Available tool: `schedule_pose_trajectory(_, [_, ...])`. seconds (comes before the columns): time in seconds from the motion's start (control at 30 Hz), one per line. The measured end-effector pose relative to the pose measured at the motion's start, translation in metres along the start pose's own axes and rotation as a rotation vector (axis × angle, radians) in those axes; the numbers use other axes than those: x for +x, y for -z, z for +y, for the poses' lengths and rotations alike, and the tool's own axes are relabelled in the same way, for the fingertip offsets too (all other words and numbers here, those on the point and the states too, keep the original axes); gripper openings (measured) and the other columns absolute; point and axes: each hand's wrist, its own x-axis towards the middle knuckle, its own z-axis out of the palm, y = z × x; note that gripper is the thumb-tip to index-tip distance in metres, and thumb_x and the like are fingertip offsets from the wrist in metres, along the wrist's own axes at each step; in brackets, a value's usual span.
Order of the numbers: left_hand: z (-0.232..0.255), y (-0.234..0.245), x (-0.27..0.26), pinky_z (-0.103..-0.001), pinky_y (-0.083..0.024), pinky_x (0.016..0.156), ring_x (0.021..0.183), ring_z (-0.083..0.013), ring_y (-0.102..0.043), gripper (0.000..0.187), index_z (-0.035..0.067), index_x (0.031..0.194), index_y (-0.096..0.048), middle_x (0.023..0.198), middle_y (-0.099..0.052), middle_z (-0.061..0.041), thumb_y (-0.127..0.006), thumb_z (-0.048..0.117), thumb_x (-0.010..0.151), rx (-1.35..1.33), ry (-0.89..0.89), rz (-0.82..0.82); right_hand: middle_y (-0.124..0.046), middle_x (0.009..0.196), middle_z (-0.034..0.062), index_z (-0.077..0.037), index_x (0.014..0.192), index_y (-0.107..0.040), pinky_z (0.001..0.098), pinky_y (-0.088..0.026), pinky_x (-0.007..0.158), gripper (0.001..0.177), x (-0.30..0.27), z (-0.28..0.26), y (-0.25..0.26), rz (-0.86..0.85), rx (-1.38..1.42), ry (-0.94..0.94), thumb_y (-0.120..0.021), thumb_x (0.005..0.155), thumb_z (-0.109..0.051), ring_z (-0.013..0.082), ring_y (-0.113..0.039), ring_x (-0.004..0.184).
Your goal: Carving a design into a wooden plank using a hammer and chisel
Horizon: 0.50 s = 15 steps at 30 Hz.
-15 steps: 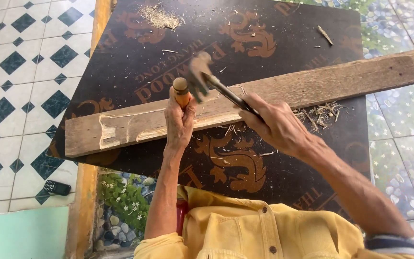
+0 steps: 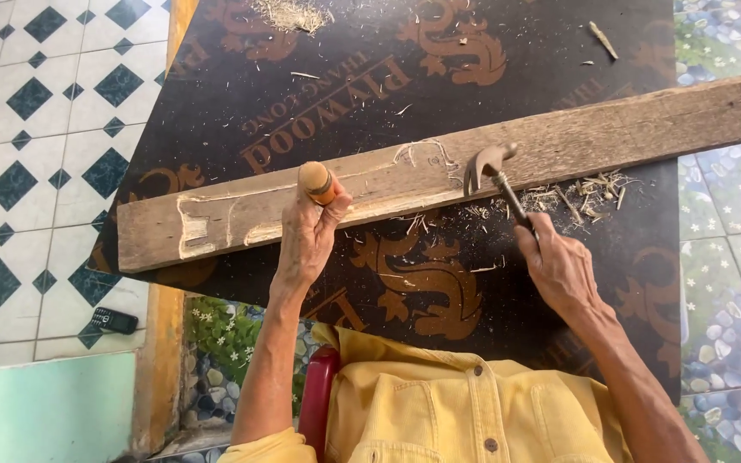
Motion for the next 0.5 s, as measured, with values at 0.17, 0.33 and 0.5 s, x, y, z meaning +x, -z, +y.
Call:
schedule_pose_trajectory(0.17, [0.007, -0.005, -0.006, -0.049, -0.056, 0.096, 0.088, -0.0224, -0.07, 0.012, 0.01, 0.105, -0.054, 0.09, -0.067, -0.006, -0.059, 0.021, 0.105, -0.051, -0.008, 0.02, -0.074, 0.077, 0.024, -0.016, 0.122, -0.053, 0.0549, -0.058, 0.079, 0.029, 0.003, -0.036, 0.016, -0.007, -0.103, -0.046, -0.042, 0.113, -0.041, 0.0436, -0.076, 0.079])
schedule_pose_trajectory(0.33, [0.01, -0.005, -0.021, -0.049, -0.057, 0.1, 0.089, -0.0228, -0.071, 0.013, 0.01, 0.1, -0.054, 0.088, -0.065, -0.005, -0.061, 0.021, 0.103, -0.115, -0.018, 0.063, -0.076, 0.08, 0.0234, -0.013, 0.121, -0.054, 0.0541, -0.059, 0.08, 0.028, 0.003, -0.038, 0.018, -0.009, -0.07, -0.049, -0.042, 0.115, -0.038, 0.0411, -0.077, 0.077])
schedule_pose_trajectory(0.5, [0.005, -0.006, -0.046, -0.06, -0.052, 0.103, 0.11, -0.0364, -0.072, 0.016, 0.008, 0.097, -0.054, 0.093, -0.07, -0.011, -0.063, 0.02, 0.101, -0.11, -0.079, 0.08, -0.076, 0.083, 0.0243, -0.015, 0.123, -0.052, 0.0561, -0.06, 0.082, 0.029, 0.004, -0.035, 0.018, -0.026, -0.087, -0.038, -0.04, 0.115, -0.04, 0.0426, -0.077, 0.081])
